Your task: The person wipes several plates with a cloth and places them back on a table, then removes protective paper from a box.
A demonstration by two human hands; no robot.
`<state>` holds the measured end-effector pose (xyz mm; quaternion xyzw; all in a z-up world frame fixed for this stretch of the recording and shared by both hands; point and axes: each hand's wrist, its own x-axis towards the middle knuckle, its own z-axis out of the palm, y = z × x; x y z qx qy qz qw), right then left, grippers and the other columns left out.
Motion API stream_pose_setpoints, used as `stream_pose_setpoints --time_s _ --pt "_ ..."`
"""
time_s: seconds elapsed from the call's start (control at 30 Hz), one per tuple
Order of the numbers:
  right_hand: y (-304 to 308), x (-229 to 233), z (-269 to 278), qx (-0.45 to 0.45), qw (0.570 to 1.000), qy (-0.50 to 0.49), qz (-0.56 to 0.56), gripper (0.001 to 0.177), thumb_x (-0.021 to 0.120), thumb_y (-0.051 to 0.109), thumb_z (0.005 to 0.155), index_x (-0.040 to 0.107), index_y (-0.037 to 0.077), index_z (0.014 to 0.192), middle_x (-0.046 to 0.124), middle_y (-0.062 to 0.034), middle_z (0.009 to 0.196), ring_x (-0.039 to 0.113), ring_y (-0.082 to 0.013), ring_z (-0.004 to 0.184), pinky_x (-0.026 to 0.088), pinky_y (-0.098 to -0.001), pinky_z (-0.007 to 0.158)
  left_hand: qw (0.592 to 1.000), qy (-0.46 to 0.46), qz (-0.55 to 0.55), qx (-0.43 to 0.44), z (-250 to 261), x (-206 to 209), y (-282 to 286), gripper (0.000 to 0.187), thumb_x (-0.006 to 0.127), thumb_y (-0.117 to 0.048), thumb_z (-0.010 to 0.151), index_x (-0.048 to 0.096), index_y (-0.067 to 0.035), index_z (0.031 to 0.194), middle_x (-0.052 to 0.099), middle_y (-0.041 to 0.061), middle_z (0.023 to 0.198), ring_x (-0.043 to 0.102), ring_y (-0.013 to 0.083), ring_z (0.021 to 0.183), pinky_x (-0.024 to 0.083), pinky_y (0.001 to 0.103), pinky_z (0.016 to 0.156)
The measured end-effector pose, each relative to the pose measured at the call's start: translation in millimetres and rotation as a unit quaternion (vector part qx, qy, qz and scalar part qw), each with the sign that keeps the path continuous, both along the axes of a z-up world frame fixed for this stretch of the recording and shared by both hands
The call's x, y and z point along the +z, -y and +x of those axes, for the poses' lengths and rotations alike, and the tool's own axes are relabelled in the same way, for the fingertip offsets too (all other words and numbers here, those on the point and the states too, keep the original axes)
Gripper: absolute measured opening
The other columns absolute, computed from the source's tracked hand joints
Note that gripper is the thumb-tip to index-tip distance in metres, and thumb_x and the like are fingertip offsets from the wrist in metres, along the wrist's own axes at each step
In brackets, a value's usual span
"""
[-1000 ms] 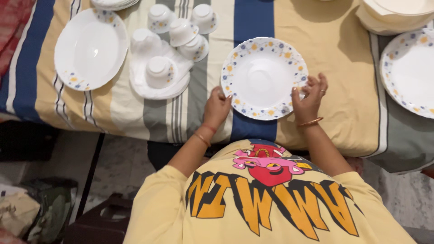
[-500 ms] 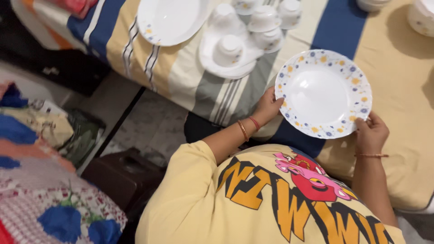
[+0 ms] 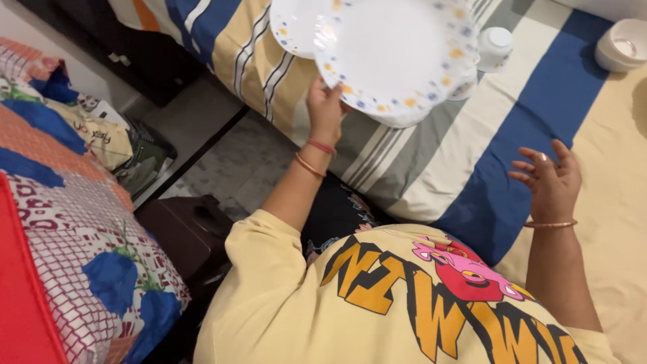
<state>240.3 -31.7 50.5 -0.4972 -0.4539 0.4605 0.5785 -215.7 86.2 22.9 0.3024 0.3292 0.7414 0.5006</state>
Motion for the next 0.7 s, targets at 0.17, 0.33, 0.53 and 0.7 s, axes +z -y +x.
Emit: stream_pose_setpoints --time_s 0.17,0.33,0.53,0.7 --pt "-2 -23 27 -0.035 0.999 0.001 -0.019 0.057 0.056 0.009 0.117 0.027 -0.005 0.164 0.065 -0.0251 0.13 0.072 -0.0265 0.103 0.063 -0.0369 0.084 0.993 0.017 -0.075 0.094 -56 -2 -29 0.034 0.052 0.003 0.1 0.052 -0.001 0.133 0.071 0.013 0.108 0.075 0.0226 0.085 0.067 0.038 0.064" --pt "3 -34 50 -0.067 0.997 0.004 -0.025 0.052 0.054 0.01 0.118 0.031 -0.006 0.162 0.066 -0.0249 0.128 0.072 -0.027 0.101 0.062 -0.0362 0.082 0.978 0.037 -0.116 0.167 -72 -3 -47 0.034 0.051 0.004 0.098 0.05 0.0 0.132 0.07 0.017 0.109 0.076 0.0264 0.081 0.068 0.039 0.061" --pt "8 -20 50 -0.074 0.997 -0.009 -0.018 0.043 0.056 0.013 0.116 0.046 -0.007 0.152 0.067 -0.0228 0.124 0.072 -0.0247 0.099 0.061 -0.034 0.082 0.998 0.004 -0.057 0.037 -34 25 -27 0.035 0.05 0.002 0.101 0.05 0.002 0.136 0.071 0.016 0.112 0.076 0.0242 0.086 0.068 0.037 0.065" --pt "31 20 33 -0.025 0.999 -0.031 0.035 0.059 0.054 0.03 0.113 0.039 -0.008 0.156 0.067 -0.0234 0.125 0.072 -0.0237 0.096 0.061 -0.0339 0.079 0.99 -0.011 -0.049 -0.135 64 63 1 0.042 0.053 0.001 0.1 0.047 0.001 0.141 0.071 0.016 0.111 0.076 0.0231 0.088 0.068 0.038 0.067"
